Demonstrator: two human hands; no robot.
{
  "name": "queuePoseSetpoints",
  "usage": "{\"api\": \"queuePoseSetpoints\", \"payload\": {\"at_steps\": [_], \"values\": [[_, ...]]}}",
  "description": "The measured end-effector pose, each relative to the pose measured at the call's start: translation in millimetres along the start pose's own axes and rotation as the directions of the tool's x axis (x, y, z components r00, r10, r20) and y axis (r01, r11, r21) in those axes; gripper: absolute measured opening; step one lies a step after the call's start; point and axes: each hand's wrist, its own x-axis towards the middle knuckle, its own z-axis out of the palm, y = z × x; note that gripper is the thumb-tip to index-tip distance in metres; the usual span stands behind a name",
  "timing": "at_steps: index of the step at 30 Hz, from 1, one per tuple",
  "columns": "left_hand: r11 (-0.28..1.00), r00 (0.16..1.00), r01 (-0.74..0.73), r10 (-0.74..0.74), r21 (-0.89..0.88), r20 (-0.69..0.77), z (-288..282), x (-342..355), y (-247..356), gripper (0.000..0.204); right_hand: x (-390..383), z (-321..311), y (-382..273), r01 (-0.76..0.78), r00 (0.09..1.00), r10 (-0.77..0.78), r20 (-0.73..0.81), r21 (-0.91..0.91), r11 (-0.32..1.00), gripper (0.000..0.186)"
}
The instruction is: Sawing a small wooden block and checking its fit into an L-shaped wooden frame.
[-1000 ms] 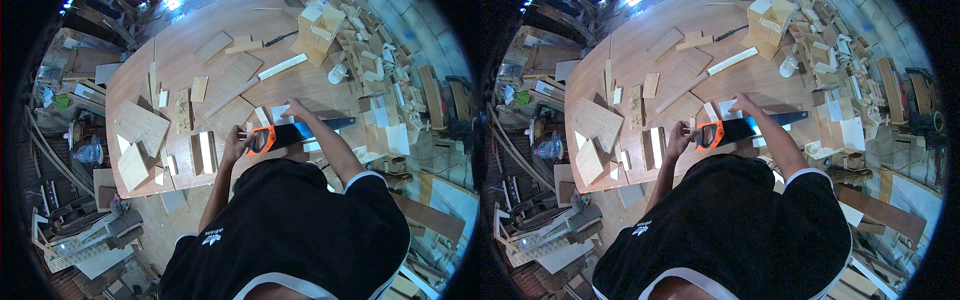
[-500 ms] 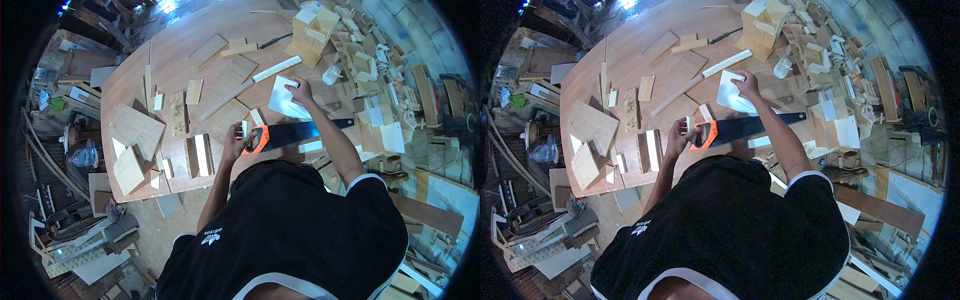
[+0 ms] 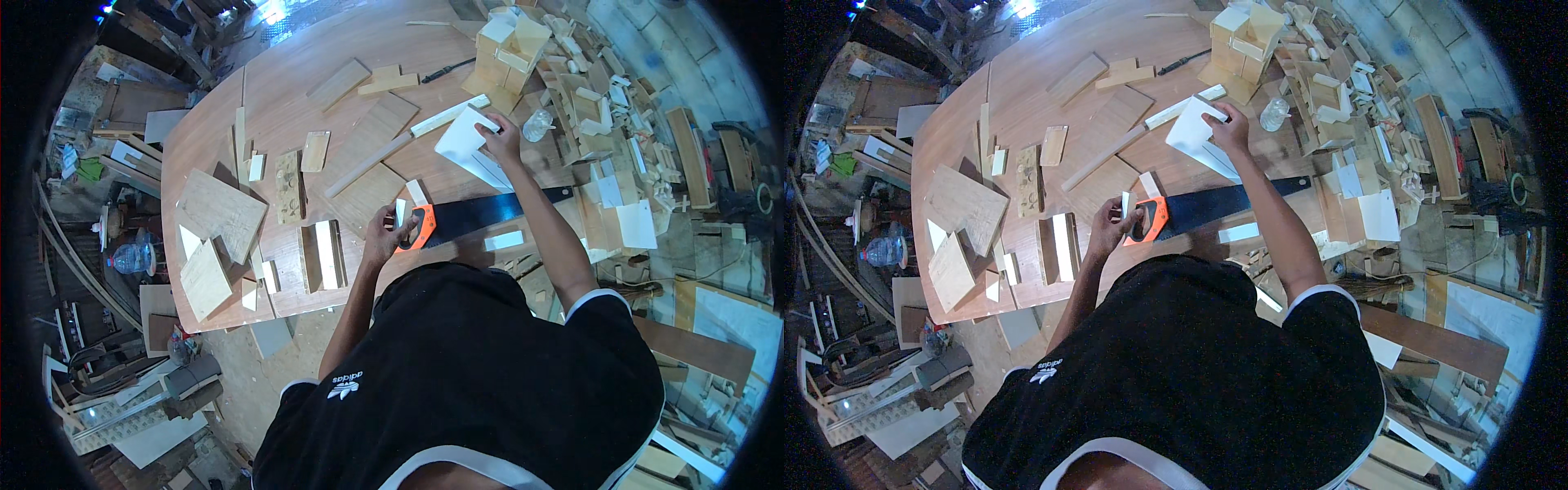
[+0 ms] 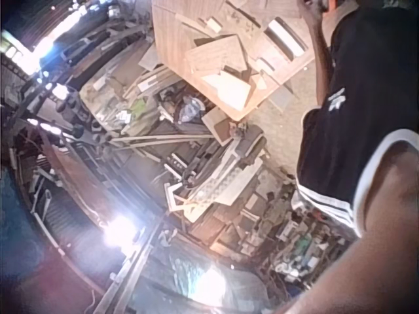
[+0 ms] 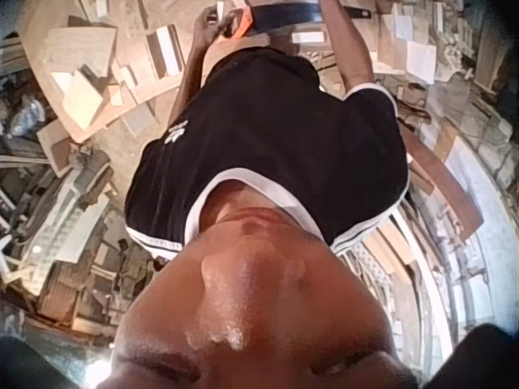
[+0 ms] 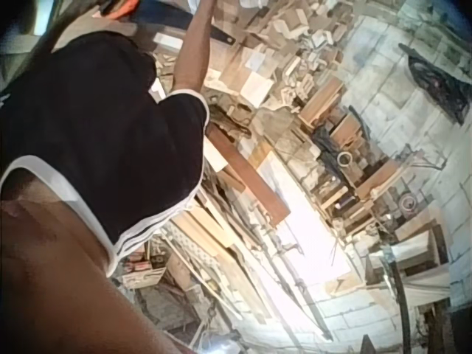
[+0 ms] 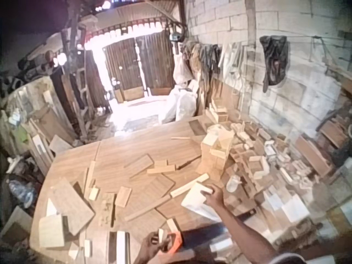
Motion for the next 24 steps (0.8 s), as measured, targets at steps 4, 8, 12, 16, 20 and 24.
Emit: {"api": "queuePoseSetpoints", "payload": {"at_steps": [4, 8, 12, 16, 20, 24], "values": [[1.0, 1.0, 0.021, -0.021, -0.005, 0.022, -1.7, -1.9, 1.1, 0.056, -0.3, -1.6, -8.1, 0.082, 0.996, -0.08, -0.03, 0.08, 0.993, 0.035], [0.999, 1.0, -0.025, 0.025, 0.026, 0.0, -1.7, -0.5, -5.2, 0.055, 1.8, -1.3, -11.6, 0.065, 0.998, -0.063, -0.017, 0.183, 0.981, 0.034], [1.0, 1.0, 0.0, 0.0, 0.022, 0.001, -1.0, -1.3, -1.1, 0.057, -1.8, -5.8, -24.6, 0.074, 0.997, -0.078, 0.007, 0.251, 0.965, 0.036], [0.997, 0.999, 0.039, -0.039, 0.065, 0.011, -1.1, -0.2, -2.4, 0.058, -3.0, -5.3, -41.6, 0.15, 0.987, -0.163, 0.002, 0.369, 0.917, 0.039], [0.999, 0.997, -0.007, 0.004, -0.035, -0.08, -0.5, -4.5, 5.7, 0.059, -12.4, -2.2, -65.7, 0.125, 0.99, -0.141, -0.006, 0.508, 0.852, 0.039], [0.992, 0.977, -0.126, 0.127, 0.02, -0.173, -3.8, -10.7, 51.2, 0.057, -23.8, -12.9, -99.7, 0.304, 0.952, -0.284, -0.111, 0.41, 0.86, 0.038]]}}
